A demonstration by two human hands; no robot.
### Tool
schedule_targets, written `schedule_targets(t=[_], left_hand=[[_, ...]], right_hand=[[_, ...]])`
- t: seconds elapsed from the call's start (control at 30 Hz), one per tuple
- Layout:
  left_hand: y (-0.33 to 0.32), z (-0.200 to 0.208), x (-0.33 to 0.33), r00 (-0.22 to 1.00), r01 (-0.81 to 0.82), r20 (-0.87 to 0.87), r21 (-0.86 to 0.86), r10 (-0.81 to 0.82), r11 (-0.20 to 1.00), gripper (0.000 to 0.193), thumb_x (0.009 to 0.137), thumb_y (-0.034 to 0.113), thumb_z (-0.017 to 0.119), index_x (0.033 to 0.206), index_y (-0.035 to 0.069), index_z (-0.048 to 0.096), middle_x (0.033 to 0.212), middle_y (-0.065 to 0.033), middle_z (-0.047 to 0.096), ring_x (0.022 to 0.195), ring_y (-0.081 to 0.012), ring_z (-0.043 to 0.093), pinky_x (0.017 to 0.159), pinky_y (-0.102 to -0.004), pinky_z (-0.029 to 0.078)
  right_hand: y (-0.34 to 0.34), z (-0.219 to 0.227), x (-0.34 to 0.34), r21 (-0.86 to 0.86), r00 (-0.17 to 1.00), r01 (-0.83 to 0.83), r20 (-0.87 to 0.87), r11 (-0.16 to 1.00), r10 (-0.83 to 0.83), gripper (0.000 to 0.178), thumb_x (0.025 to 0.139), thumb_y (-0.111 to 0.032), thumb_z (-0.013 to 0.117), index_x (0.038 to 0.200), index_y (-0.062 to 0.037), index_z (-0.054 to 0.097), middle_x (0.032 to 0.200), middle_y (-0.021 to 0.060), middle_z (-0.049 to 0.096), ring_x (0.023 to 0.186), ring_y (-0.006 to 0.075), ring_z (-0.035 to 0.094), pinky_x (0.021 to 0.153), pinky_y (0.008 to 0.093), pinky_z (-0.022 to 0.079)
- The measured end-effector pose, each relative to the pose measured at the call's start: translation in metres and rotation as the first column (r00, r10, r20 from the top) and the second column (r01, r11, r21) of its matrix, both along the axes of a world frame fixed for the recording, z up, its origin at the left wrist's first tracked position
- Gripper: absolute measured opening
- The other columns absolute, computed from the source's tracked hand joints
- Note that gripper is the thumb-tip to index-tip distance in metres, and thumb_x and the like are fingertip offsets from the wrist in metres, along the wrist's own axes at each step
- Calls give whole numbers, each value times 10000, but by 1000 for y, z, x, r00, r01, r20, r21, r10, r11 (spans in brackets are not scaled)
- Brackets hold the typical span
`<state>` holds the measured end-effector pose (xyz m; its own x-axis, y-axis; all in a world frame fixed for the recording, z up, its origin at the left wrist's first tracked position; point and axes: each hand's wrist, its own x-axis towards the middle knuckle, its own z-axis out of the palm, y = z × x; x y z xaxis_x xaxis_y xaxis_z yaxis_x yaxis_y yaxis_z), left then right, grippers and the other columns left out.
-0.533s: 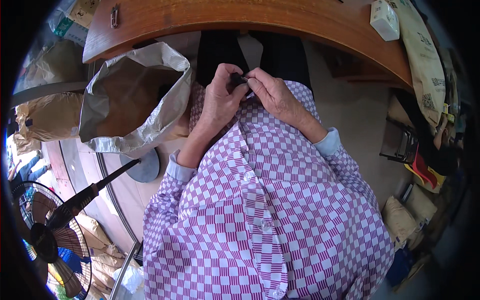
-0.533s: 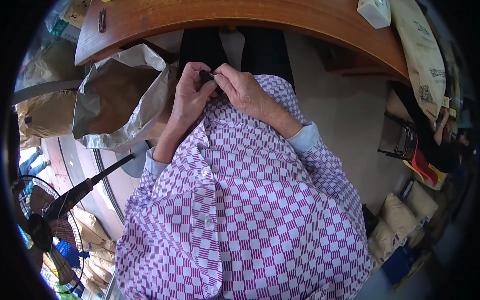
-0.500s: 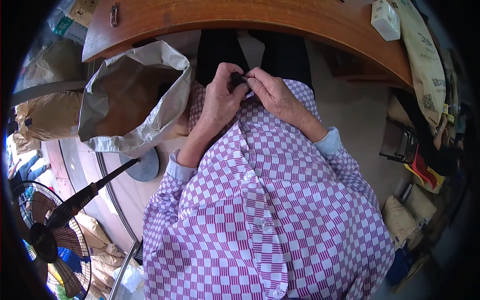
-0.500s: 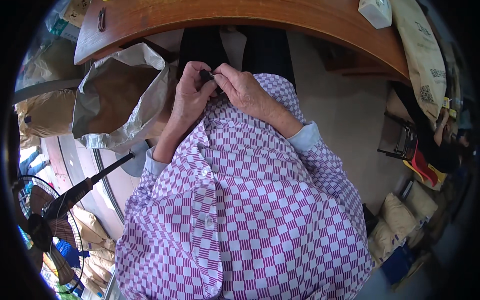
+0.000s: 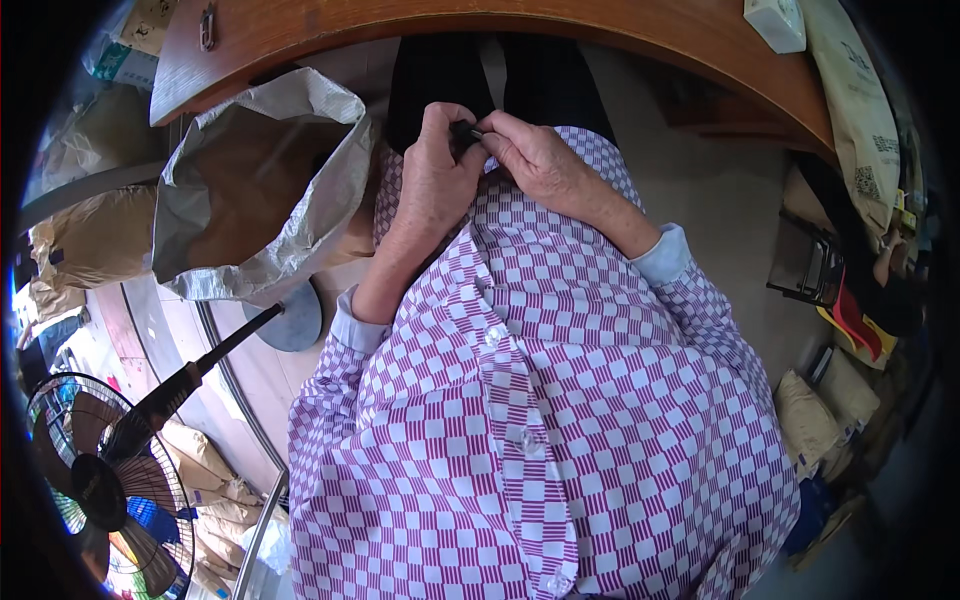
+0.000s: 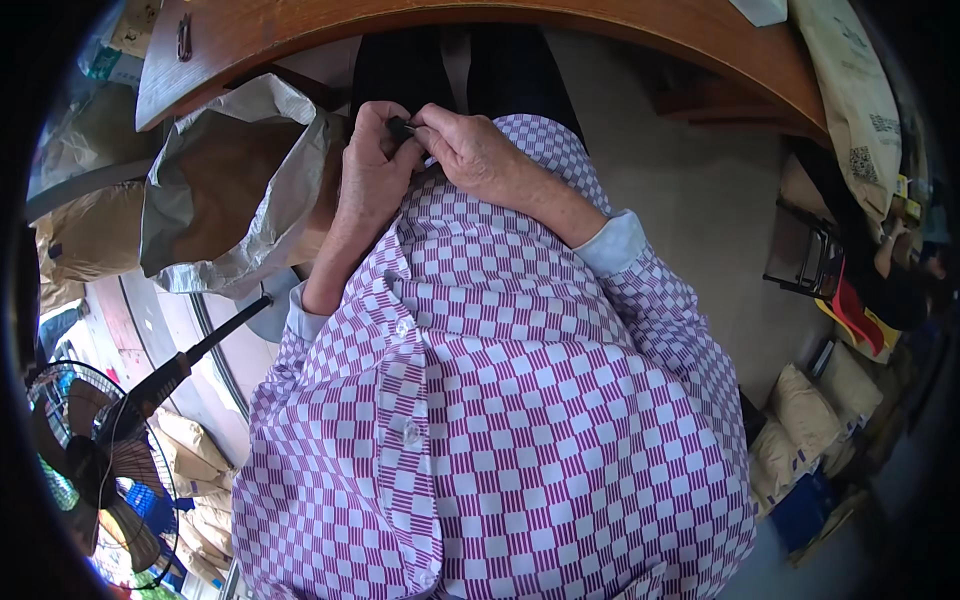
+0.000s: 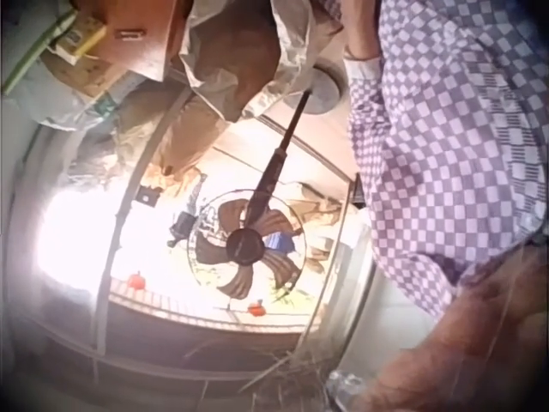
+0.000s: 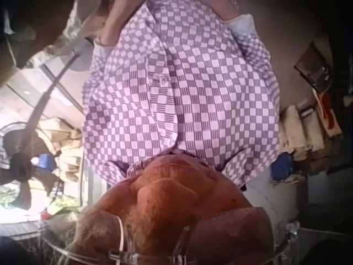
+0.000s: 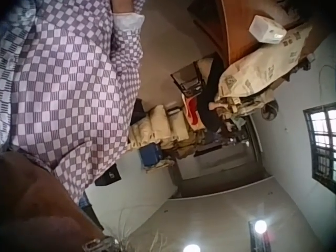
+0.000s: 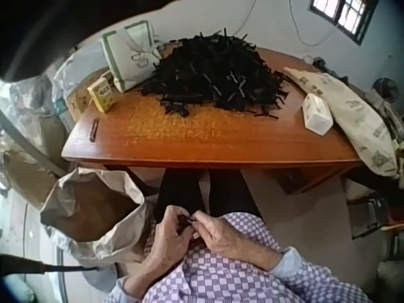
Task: Assembling small black plastic components manually at a workstation.
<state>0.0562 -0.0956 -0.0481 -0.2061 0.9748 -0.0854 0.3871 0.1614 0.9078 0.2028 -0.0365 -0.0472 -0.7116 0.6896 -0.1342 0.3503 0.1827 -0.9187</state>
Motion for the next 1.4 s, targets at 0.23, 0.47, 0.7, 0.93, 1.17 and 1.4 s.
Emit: schedule_targets(t=[0.23,0.47,0.7,0.93,1.17,1.4], left_hand=[[-3,4,4,966,-73,-249,21,76,997,287,799,23,586,1053,57,458,836,-215,631,773,-389,635,663,-430,505],[6,1,-6,988,-95,133,115,79,989,237,844,19,556,1062,59,472,870,-134,621,725,-259,630,628,-345,499],[-1,15,-21,244,-91,960,-120,139,989,318,942,51,480,1260,58,468,933,-62,605,752,-124,587,670,-231,483],[-8,7,-18,248,160,967,-90,48,983,379,955,85,453,1334,78,448,923,-70,622,736,-89,575,624,-189,473],[-9,5,-21,320,281,942,6,-100,960,363,959,118,475,1318,72,461,882,-24,576,715,-68,572,605,-170,468],[-10,20,-7,784,254,579,29,-223,967,397,906,9,529,1295,48,463,860,-20,553,755,-75,603,641,-198,495]], right_hand=[[-4,-9,-12,138,994,55,-100,989,-41,179,966,-172,469,1022,-16,536,818,139,655,735,250,661,621,318,520],[0,1,-14,31,963,152,-230,988,-141,222,979,-193,460,1125,-39,522,829,70,637,684,146,608,657,272,513],[11,3,-5,-409,909,105,-330,906,-255,143,951,-143,523,1046,-43,562,789,26,628,485,15,458,431,139,357],[12,5,-2,-645,861,-44,-412,763,-299,214,920,-198,588,1070,-49,553,737,12,617,476,3,444,405,125,309],[9,8,1,-642,911,-80,-358,763,-206,254,916,-228,596,1091,-48,553,679,-35,556,473,-13,409,399,122,284],[8,8,8,-352,948,43,-282,935,-149,265,920,-216,588,1069,2,585,830,29,616,764,71,583,653,192,492]])
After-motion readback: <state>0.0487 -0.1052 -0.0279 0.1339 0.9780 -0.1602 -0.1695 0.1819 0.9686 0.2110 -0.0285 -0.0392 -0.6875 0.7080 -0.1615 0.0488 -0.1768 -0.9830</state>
